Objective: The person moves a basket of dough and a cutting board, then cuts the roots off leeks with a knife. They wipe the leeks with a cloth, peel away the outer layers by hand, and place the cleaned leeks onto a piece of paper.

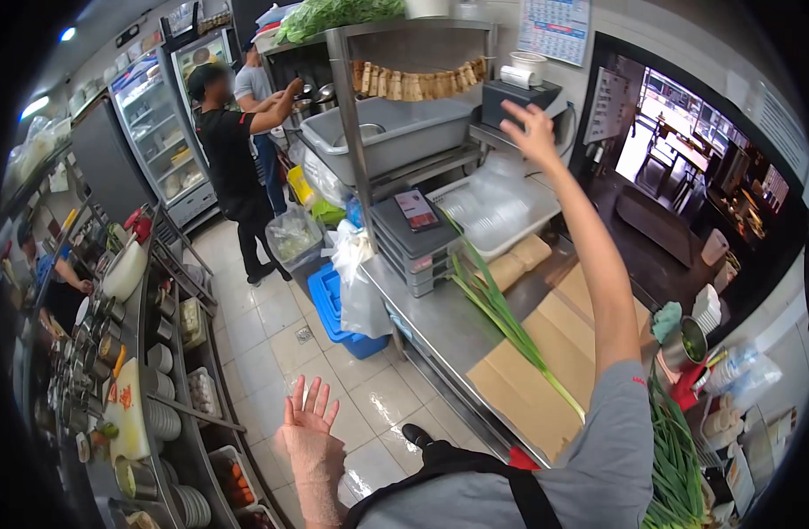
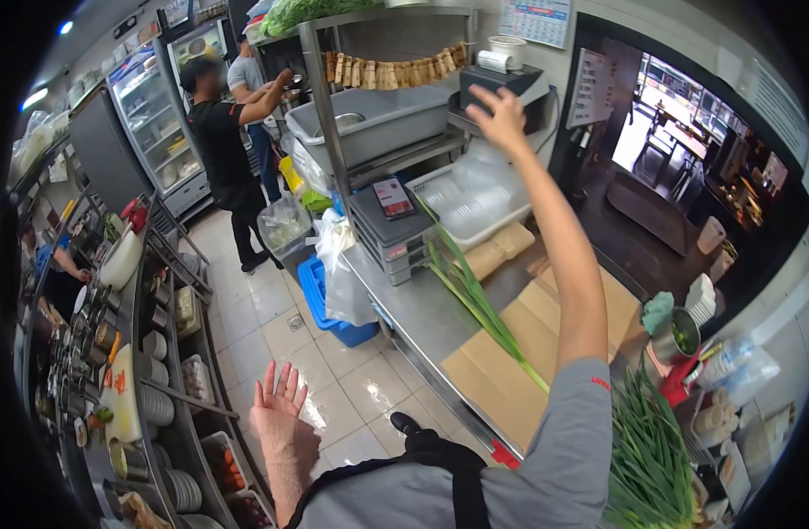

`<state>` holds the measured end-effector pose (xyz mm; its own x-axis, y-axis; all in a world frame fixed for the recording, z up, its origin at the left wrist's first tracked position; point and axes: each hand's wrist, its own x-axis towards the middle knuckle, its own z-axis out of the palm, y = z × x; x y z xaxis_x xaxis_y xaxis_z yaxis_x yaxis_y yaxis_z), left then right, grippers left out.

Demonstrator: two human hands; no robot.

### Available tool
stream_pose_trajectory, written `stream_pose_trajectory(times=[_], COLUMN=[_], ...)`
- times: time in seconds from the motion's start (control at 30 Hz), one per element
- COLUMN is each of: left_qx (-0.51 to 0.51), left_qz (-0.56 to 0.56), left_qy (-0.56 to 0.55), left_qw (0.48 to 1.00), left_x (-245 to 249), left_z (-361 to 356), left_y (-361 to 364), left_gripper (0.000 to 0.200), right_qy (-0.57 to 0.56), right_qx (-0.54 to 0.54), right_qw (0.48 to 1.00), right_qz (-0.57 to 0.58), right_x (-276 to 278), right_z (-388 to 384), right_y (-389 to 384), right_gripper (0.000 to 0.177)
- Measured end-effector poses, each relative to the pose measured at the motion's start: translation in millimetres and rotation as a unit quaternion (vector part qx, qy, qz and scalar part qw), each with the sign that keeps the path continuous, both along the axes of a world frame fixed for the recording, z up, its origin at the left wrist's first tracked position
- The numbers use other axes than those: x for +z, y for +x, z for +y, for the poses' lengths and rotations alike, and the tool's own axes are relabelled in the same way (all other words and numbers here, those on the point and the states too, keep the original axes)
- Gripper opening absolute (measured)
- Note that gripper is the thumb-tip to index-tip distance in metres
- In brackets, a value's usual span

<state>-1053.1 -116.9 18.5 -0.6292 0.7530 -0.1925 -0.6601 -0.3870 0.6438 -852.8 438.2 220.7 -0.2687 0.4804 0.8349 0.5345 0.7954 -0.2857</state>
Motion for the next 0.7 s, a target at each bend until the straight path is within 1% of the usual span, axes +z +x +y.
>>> stream_pose_trajectory(times=[0.03,0.07,0.1,0.13,0.17,0.2,0.23,0.27,0.3,0.33,0.37,0.4,0.43,0.47,0.5,0.53,0.57,0.6,0.63,0.67,0.7], left_qx=[0.002,0.005,0.011,0.012,0.027,0.052,0.063,0.06,0.058,0.051,0.076,0.094,0.105,0.113,0.115,0.113,0.112,0.103,0.091,0.077,0.062], left_qz=[0.007,0.013,0.027,0.003,-0.02,-0.046,-0.05,-0.04,-0.03,-0.022,-0.018,-0.018,-0.021,0.004,0.03,0.058,0.069,0.083,0.096,0.111,0.107], left_qy=[-0.003,-0.006,-0.006,-0.001,0.007,0.016,0.01,0.015,0.015,0.013,0.019,0.025,0.032,0.043,0.049,0.052,0.039,0.054,0.069,0.086,0.135], left_qw=[1.0,1.0,1.0,1.0,0.999,0.997,0.997,0.997,0.998,0.998,0.997,0.995,0.994,0.993,0.992,0.991,0.991,0.99,0.989,0.987,0.983], left_x=[1.2,5.7,12.5,13.5,8.3,4.3,5.1,3.9,2.5,3.6,6.4,9.2,12.3,16.5,23.1,31.7,49.6,59.4,66.1,72.4,81.0], left_z=[4.1,6.9,13.2,20.1,20.5,16.4,15.0,13.7,10.6,5.8,2.0,1.6,2.7,3.6,3.3,3.4,6.0,8.2,10.4,12.8,15.0], left_y=[-8.5,-14.6,-25.8,-40.3,-53.1,-65.5,-75.3,-85.3,-96.0,-106.0,-114.7,-122.7,-130.4,-137.4,-148.2,-162.2,-172.0,-183.3,-196.0,-209.0,-221.6], left_gripper=[0.055,0.052,0.05,0.048,0.047,0.046,0.046,0.047,0.048,0.048,0.05,0.051,0.052,0.053,0.054,0.055,0.056,0.058,0.06,0.062,0.06], right_qy=[-0.041,-0.088,-0.092,-0.089,-0.083,-0.165,-0.169,-0.157,-0.233,-0.256,-0.118,-0.006,-0.009,-0.017,-0.041,-0.066,-0.116,-0.191,-0.191,-0.239,-0.276], right_qx=[-0.049,-0.122,-0.158,-0.162,-0.27,-0.245,-0.228,-0.202,0.005,0.09,0.08,0.109,0.187,0.256,0.355,0.444,0.558,0.596,0.651,0.675,0.729], right_qw=[0.998,0.988,0.982,0.982,0.959,0.955,0.959,0.967,0.97,0.95,0.978,0.981,0.957,0.925,0.886,0.837,0.765,0.718,0.708,0.689,0.626], right_qz=[0.012,0.027,0.039,0.025,-0.014,-0.009,-0.009,-0.021,0.065,0.152,0.149,0.161,0.221,0.281,0.297,0.312,0.299,0.304,0.198,0.108,0.017], right_x=[11.1,22.5,25.5,24.5,43.7,56.4,62.1,66.0,49.0,31.7,39.3,42.0,59.2,65.5,56.9,45.9,34.5,23.6,33.0,23.3,2.9], right_z=[27.6,48.0,84.3,138.7,107.6,106.7,116.4,127.1,196.6,268.0,250.6,233.5,160.5,92.1,57.9,24.9,-25.2,-98.6,-175.9,-224.6,-254.6], right_y=[-6.3,-12.6,-15.1,-10.5,-15.5,-17.6,-18.1,-21.7,-19.3,-28.0,-46.0,-62.5,-98.7,-134.4,-172.1,-208.7,-252.3,-297.5,-326.7,-356.8,-395.5], right_gripper=[0.045,0.047,0.049,0.052,0.05,0.053,0.058,0.056,0.049,0.041,0.039,0.032,0.029,0.026,0.024,0.023,0.021,0.017,0.015,0.016,0.019])
